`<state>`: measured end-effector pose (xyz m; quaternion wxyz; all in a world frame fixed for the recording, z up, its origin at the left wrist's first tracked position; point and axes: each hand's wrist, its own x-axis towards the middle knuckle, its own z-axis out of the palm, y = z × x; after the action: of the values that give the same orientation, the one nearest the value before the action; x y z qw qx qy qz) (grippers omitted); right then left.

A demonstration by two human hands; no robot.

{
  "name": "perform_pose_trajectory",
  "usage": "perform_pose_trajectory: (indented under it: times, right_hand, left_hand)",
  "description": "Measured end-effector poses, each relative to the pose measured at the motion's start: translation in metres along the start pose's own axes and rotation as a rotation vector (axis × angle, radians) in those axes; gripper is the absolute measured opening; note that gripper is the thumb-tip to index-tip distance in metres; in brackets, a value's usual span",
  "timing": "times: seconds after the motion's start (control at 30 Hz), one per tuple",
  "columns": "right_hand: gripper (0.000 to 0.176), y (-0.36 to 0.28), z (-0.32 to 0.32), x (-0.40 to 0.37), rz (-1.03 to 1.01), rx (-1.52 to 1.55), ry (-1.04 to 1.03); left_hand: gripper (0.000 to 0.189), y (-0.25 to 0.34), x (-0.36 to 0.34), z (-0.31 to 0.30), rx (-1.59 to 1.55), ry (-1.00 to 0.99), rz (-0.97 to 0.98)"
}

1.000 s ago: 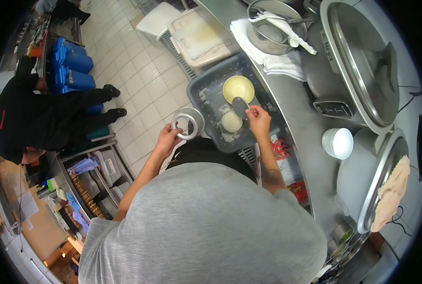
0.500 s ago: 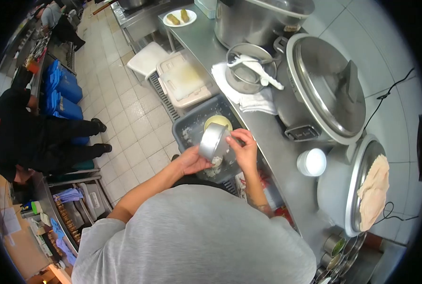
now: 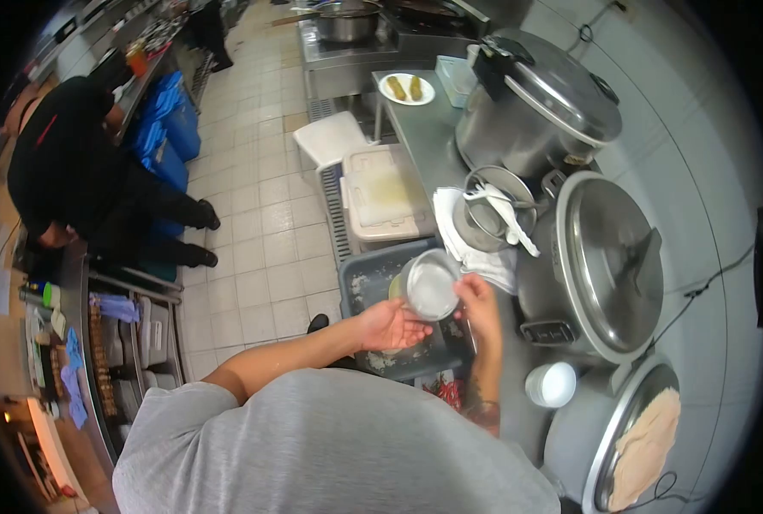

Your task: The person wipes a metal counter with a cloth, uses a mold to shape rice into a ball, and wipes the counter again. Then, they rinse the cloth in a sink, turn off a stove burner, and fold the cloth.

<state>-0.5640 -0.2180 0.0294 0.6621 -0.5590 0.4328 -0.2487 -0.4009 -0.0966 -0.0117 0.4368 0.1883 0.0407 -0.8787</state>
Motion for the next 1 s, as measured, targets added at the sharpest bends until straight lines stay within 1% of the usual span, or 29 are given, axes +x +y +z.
perform_pose_trajectory:
  times: [0.03,0.1,0.13,0.17,0.2,0.23,0.27,0.3,0.33,0.37,0.4,0.47,0.5,0.53,0.57,0.6,0.63,0.67,0.7,0.73,0.77,0.8,0.83,0.87,0.9,0.93,1.0]
  right_hand:
    - [0.008,-0.011,-0.003,0.004,-0.039,-0.038,0.077]
    - [0.007,-0.022,-0.02,0.024,-0.113,-0.078,0.232]
    - [0.006,-0.036,-0.026,0.033,-0.145,-0.06,0.291]
    - [0.006,-0.033,-0.041,0.054,-0.169,-0.056,0.37]
    - [0.012,-0.03,-0.051,0.072,-0.199,-0.027,0.447]
    - [0.024,-0.024,-0.06,0.09,-0.201,0.072,0.525]
    - [0.036,-0.032,-0.056,0.089,-0.164,0.271,0.436]
    - [0.049,-0.02,-0.064,0.105,-0.054,0.316,0.445]
    - [0.06,-0.018,-0.054,0.1,-0.038,0.252,0.382]
    - [0.068,-0.023,-0.036,0.09,0.078,0.139,0.297]
    - [0.065,-0.021,-0.011,0.077,0.056,0.112,0.213]
    - [0.053,-0.003,0.011,0.067,0.135,-0.034,-0.03]
    - [0.041,0.007,0.034,0.059,0.056,-0.077,-0.06]
    - [0.037,0.012,0.087,0.035,0.137,-0.207,0.015]
    - [0.037,0.024,0.105,0.028,0.108,-0.252,-0.082]
    - [0.037,0.031,0.126,0.02,0.069,-0.361,-0.139]
    - [0.033,0.049,0.145,0.016,0.057,-0.348,-0.177]
    - [0.028,0.086,0.148,0.029,0.022,-0.425,-0.3]
    - [0.027,0.115,0.154,0.042,-0.017,-0.495,-0.421]
    - [0.037,0.121,0.178,0.025,-0.295,-0.722,-0.46]
    - [0.051,0.124,0.203,-0.002,-0.577,-0.945,-0.484]
    - [0.065,0.142,0.219,-0.016,-0.559,-1.009,-0.564]
    - [0.08,0.159,0.233,-0.023,-0.541,-1.077,-0.65]
    - [0.08,0.167,0.249,-0.026,-0.546,-1.083,-0.667]
    - [0.077,0.172,0.268,-0.03,-0.522,-1.135,-0.709]
    - [0.075,0.176,0.288,-0.035,-0.5,-1.189,-0.756]
    - [0.069,0.182,0.331,-0.044,-0.461,-1.3,-0.864]
  left_hand:
    - [0.057,0.004,-0.005,0.004,-0.013,0.004,0.028]
    - [0.061,0.013,-0.017,0.011,0.097,0.035,0.106]
    - [0.059,0.015,-0.021,0.003,0.146,0.026,0.149]
    - [0.059,0.014,-0.027,-0.001,0.118,0.045,0.21]
    - [0.058,0.012,-0.033,-0.004,0.165,0.098,0.228]
    - [0.056,0.011,-0.041,-0.008,0.208,0.158,0.253]
    - [0.054,0.008,-0.046,-0.02,0.244,0.182,0.275]
    - [0.051,0.002,-0.052,-0.032,0.276,0.213,0.297]
    - [0.048,-0.004,-0.063,-0.037,0.361,0.314,0.334]
    - [0.045,-0.012,-0.076,-0.042,0.446,0.421,0.355]
    - [0.045,-0.022,-0.092,-0.056,0.414,0.456,0.41]
    - [0.042,-0.032,-0.112,-0.098,1.264,0.655,0.519]
    - [0.043,-0.043,-0.133,-0.118,1.394,0.708,0.474]
    - [0.045,-0.064,-0.17,-0.147,1.511,0.776,0.432]
    - [0.047,-0.081,-0.182,-0.184,1.494,0.785,0.28]
    - [0.049,-0.098,-0.194,-0.215,1.475,0.791,0.128]
    - [0.054,-0.113,-0.23,-0.212,1.283,0.686,-0.041]
    - [0.054,-0.124,-0.227,-0.271,1.275,0.698,-0.035]
    - [0.049,-0.194,-0.242,-0.341,1.096,0.732,0.184]
    - [0.044,-0.273,-0.257,-0.405,0.914,0.754,0.395]
    - [0.039,-0.286,-0.265,-0.455,0.724,0.762,0.597]
    - [0.039,-0.283,-0.287,-0.447,0.723,0.767,0.601]
    - [0.041,-0.324,-0.312,-0.44,0.591,0.793,0.6]
    - [0.043,-0.327,-0.319,-0.425,0.45,0.815,0.603]
    - [0.045,-0.361,-0.336,-0.419,0.302,0.834,0.61]
    - [0.047,-0.373,-0.35,-0.407,0.15,0.849,0.619]
    - [0.051,-0.378,-0.384,-0.369,-0.171,0.867,0.639]
